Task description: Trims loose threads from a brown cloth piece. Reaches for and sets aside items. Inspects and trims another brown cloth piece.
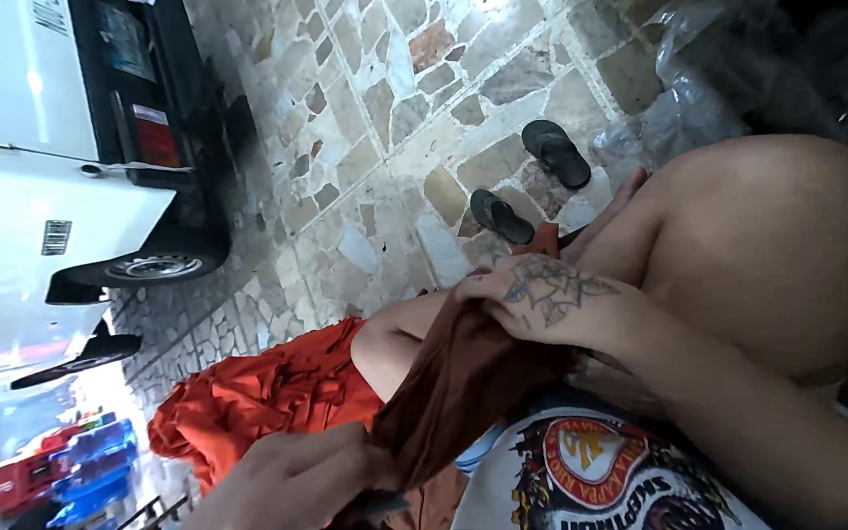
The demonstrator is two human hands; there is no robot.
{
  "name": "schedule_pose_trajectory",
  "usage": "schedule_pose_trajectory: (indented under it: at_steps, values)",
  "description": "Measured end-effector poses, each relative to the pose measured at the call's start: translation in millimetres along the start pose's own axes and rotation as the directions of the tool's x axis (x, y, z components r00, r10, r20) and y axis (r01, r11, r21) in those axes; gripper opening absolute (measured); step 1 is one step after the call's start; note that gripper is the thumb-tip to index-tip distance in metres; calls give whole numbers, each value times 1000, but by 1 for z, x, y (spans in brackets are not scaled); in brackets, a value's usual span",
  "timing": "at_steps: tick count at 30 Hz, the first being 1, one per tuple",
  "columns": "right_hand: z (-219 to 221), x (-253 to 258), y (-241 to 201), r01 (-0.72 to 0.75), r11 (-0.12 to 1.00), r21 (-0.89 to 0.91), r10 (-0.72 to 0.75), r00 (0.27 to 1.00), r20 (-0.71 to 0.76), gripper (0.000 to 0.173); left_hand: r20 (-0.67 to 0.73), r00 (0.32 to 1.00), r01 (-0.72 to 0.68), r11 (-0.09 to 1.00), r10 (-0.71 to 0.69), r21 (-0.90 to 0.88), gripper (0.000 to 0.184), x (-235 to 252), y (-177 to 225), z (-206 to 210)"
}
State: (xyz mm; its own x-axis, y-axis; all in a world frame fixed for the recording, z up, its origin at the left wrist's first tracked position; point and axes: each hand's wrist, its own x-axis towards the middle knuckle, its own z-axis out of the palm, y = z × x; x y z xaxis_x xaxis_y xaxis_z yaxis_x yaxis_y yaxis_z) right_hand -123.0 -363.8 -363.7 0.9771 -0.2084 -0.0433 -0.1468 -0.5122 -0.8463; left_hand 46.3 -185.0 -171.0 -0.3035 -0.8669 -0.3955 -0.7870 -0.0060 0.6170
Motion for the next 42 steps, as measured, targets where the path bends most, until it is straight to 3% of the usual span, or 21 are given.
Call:
schedule_pose_trajectory:
  at_steps: [2, 9, 13, 15, 20, 22, 27, 30, 34, 36, 39, 42]
  values:
    - [6, -9, 14, 94, 995, -20, -96, 988, -125, 10, 19, 1000, 11, 1000, -11, 12, 20, -3, 2, -1]
    - [-13, -38, 17, 168, 945, 280, -111, 972, -208, 11, 36, 999, 33, 999, -34, 24, 20, -15, 3, 1]
    - [-9, -23, 7, 35, 968, 250, 0, 991, -137, 59, 52, 999, 11, 1000, -12, 16, 22, -15, 6, 4]
    - [-7, -12, 1, 51, 977, 209, -36, 997, -72, 62, 59, 998, 0, 1000, -1, 11, 22, -14, 8, 6]
    - [-4, 3, -15, 87, 982, 169, -101, 992, 80, 35, 88, 995, -44, 999, 41, 26, 21, -8, 11, 9]
    - [5, 3, -7, 130, 985, 115, -135, 990, 39, 21, 100, 994, -48, 999, 46, 22, 21, -7, 12, 10]
    - [0, -17, 14, 161, 985, 59, -153, 980, -123, 9, 116, 993, -15, 999, 12, 28, 22, -11, 13, 7]
    - [-7, -22, 17, 186, 978, 97, -159, 958, -238, 10, 110, 994, 2, 1000, -5, 20, 22, -14, 12, 7]
    - [4, -2, 0, 172, 979, 111, -156, 978, -138, 47, 131, 991, -3, 1000, 2, 9, 22, -11, 15, 8]
    - [12, 5, -4, 164, 983, 77, -160, 986, -53, 30, 145, 989, -12, 1000, 9, 22, 23, -8, 17, 8]
    - [16, 0, 5, 183, 982, 36, -177, 974, -142, 10, 149, 989, -7, 999, 3, 31, 24, -8, 18, 8]
    - [5, -20, 12, 181, 979, 96, -158, 965, -209, 11, 132, 991, 15, 999, -21, 46, 23, -11, 16, 7]
